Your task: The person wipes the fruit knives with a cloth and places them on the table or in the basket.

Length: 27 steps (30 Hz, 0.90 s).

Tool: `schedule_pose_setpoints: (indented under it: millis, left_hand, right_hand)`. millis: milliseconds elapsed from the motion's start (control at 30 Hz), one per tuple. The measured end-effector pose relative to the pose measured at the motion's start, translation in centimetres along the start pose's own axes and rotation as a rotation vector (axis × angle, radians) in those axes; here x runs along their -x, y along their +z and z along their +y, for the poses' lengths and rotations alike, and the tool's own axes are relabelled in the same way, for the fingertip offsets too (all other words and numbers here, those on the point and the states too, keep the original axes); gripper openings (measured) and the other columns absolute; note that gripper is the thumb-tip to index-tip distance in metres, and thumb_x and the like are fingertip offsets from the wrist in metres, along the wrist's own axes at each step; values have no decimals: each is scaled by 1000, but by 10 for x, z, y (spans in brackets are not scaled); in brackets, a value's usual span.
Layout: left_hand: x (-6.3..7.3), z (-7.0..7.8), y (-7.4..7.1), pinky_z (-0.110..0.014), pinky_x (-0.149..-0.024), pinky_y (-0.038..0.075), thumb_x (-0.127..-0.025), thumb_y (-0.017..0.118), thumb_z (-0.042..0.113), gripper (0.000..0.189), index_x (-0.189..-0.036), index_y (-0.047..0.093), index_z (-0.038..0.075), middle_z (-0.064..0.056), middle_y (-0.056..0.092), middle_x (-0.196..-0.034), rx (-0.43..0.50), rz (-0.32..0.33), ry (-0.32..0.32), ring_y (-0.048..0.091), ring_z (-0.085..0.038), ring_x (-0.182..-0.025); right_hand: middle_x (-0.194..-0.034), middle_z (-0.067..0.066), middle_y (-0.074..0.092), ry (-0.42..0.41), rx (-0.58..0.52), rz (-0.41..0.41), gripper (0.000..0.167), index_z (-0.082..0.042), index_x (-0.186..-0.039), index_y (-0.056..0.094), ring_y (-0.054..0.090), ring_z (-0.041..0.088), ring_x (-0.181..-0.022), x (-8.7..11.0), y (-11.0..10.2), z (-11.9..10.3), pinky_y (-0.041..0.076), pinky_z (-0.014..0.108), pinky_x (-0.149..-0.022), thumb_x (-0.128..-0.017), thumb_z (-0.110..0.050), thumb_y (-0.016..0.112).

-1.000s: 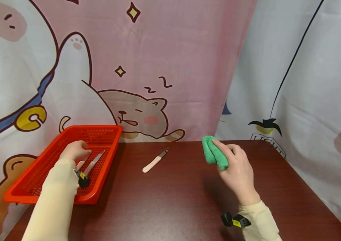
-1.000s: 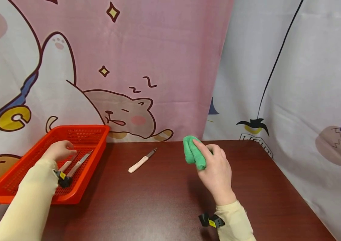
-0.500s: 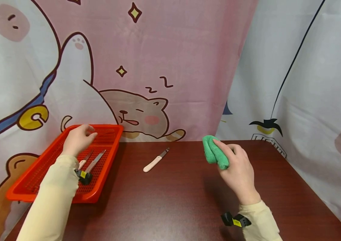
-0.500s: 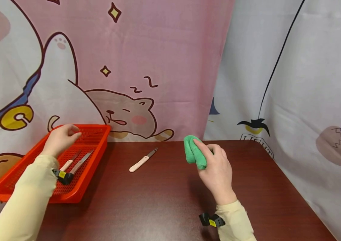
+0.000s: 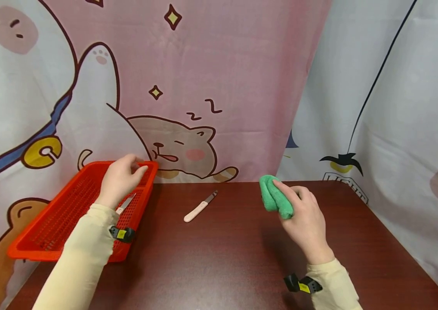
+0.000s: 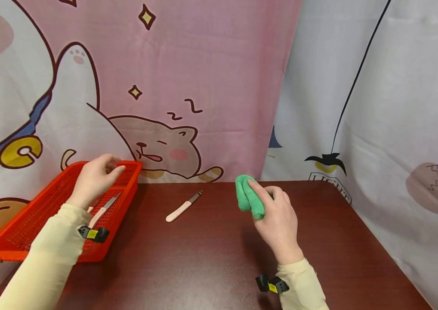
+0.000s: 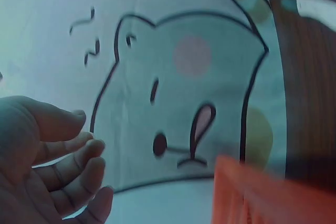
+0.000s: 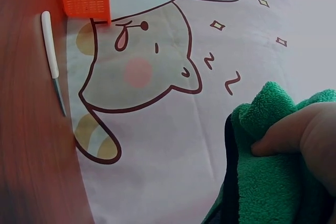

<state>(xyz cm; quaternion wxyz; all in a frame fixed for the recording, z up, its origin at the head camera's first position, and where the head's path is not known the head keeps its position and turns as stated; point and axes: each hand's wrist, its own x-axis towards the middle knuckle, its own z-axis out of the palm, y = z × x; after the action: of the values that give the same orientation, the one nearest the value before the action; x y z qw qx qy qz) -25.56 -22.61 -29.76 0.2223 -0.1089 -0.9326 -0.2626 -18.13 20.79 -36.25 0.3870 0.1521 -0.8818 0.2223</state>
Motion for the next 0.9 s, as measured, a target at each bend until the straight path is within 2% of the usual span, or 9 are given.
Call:
schedule_pose_setpoints:
  millis: [167, 433, 900]
  left_hand:
    - [6, 20, 19, -50, -76, 50, -93, 66, 15, 25, -113, 65, -1, -18, 67, -98, 10, -25, 45, 62, -33, -84]
    - [15, 47, 59, -45, -74, 52, -90, 72, 16, 25, -110, 67, 3, -9, 67, -90, 35, -57, 128, 64, -27, -82]
    - [22, 54, 136, -44, -79, 54, -90, 73, 21, 30, -113, 66, 4, -12, 68, -102, 9, -204, 41, 66, -27, -89]
  right_hand:
    - [-105, 15, 57, 2, -2, -6, 76, -22, -135, 61, 54, 34, -95, 3, 2, 0, 48, 50, -64, -66, 8, 77]
    - [-106, 13, 57, 6, 3, -29, 75, -23, -134, 61, 55, 34, -97, 8, 11, 7, 48, 49, -61, -67, 7, 76]
    - [-103, 12, 57, 21, 24, -89, 76, -24, -134, 61, 55, 32, -93, 12, 26, 15, 47, 43, -56, -67, 7, 77]
